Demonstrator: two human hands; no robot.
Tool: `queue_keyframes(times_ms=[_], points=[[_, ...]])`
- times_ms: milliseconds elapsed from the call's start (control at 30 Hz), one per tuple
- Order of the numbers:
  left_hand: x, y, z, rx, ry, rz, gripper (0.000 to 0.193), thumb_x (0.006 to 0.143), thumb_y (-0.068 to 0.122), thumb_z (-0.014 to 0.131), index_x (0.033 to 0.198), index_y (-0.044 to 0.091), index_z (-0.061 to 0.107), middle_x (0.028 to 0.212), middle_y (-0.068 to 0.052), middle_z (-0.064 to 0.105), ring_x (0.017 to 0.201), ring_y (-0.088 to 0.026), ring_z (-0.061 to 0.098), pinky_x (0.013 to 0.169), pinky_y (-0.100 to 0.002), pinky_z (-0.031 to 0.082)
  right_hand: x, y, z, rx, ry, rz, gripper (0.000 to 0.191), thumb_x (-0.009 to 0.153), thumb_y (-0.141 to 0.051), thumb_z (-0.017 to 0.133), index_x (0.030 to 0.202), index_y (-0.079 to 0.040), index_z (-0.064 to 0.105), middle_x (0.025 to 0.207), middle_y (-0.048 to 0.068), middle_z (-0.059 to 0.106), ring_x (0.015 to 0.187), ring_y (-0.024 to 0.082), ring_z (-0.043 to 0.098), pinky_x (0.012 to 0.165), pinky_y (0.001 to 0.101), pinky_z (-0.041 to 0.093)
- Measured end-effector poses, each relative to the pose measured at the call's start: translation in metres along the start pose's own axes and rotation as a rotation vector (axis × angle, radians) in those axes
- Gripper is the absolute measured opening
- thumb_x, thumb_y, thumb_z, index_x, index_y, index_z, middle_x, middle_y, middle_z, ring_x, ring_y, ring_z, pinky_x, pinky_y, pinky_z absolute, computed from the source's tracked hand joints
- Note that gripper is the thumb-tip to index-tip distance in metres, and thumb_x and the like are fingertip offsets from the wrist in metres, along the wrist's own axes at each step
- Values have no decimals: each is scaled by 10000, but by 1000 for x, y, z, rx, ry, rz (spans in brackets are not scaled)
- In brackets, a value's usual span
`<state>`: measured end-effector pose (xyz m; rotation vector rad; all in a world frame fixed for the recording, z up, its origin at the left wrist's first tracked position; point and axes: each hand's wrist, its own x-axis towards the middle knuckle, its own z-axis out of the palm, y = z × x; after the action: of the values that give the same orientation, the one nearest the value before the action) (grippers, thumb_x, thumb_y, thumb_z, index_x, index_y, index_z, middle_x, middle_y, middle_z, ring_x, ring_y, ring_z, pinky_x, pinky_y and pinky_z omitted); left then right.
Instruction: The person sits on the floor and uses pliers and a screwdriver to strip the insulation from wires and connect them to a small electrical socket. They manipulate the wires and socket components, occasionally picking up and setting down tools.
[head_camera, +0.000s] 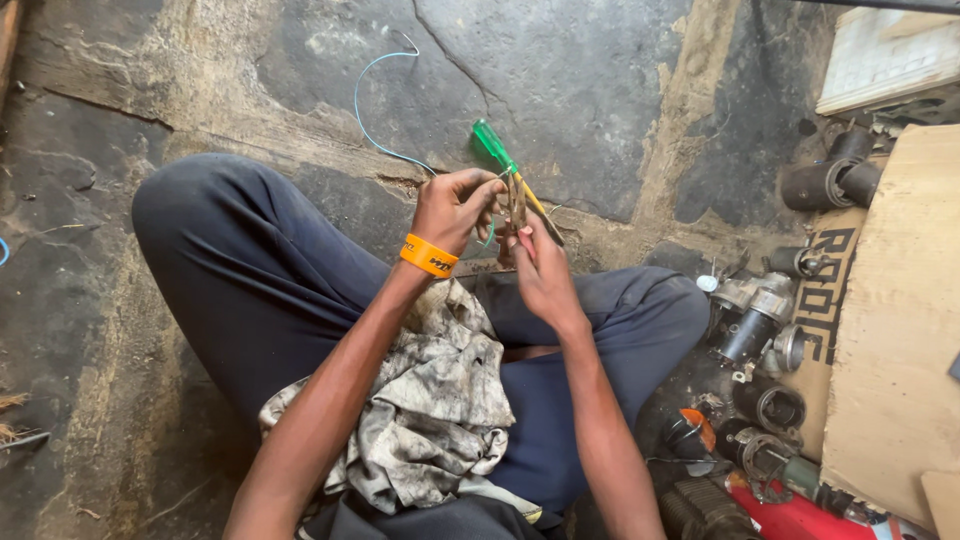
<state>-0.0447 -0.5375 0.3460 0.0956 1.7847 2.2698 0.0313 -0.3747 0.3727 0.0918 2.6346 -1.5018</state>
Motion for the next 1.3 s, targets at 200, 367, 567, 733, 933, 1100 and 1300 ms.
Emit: queue_keyframes(times_ms=[200, 367, 567, 733, 933, 1100, 1300], points=[[3, -11, -4, 522, -28, 276, 159, 949, 166, 716, 994, 26, 777, 786, -125, 734, 631, -231, 679, 582, -368, 536, 0, -6, -1, -16, -19, 23, 382, 1030, -92, 529, 1412, -70, 525, 922, 85, 693, 799, 140, 680, 734, 319, 553], [3, -14, -5, 678, -54, 317, 174, 909, 171, 755, 989, 18, 777, 846, -195, 727, 763, -363, 714, 688, -446, 558, 1, -7, 1, -2, 7, 17, 392, 1040, -96, 523, 1430, -60, 517, 891, 64, 638, 742, 109, 619, 663, 303, 513], [4, -1, -10, 573, -41, 53, 187, 904, 225, 735, 931, 42, 764, 771, -137, 752, 691, -275, 761, 672, -386, 574, 2, -2, -2, 79, 51, 135, 323, 1056, -127, 512, 1373, -73, 543, 833, 24, 645, 655, 63, 565, 578, 250, 474], [3, 0, -11, 680, 43, 236, 186, 894, 201, 753, 918, 17, 766, 806, -192, 727, 743, -353, 712, 684, -438, 546, 2, -2, 2, 104, 3, 25, 213, 1083, -95, 520, 1285, -42, 566, 897, 43, 663, 734, 74, 615, 651, 266, 547], [2, -3, -9, 658, 70, 250, 205, 901, 197, 725, 906, -7, 746, 808, -207, 716, 750, -356, 717, 707, -446, 561, 1, -10, -1, -91, 61, 61, 328, 1048, -79, 521, 1373, -43, 530, 935, 120, 690, 788, 197, 732, 698, 342, 556], [2, -6, -5, 809, 106, 325, 215, 911, 192, 726, 863, -17, 720, 816, -228, 694, 777, -405, 690, 707, -480, 550, 0, -11, -2, -135, 7, -61, 439, 1046, -69, 557, 1478, -46, 483, 1101, 195, 694, 1050, 280, 714, 905, 380, 539], [-2, -10, -3, 814, -20, 327, 159, 920, 172, 711, 926, 13, 705, 900, -200, 691, 848, -396, 685, 740, -487, 544, 0, -7, 4, -74, -13, -46, 485, 1033, -51, 516, 1515, -57, 455, 1175, 201, 683, 1077, 279, 715, 928, 370, 536]])
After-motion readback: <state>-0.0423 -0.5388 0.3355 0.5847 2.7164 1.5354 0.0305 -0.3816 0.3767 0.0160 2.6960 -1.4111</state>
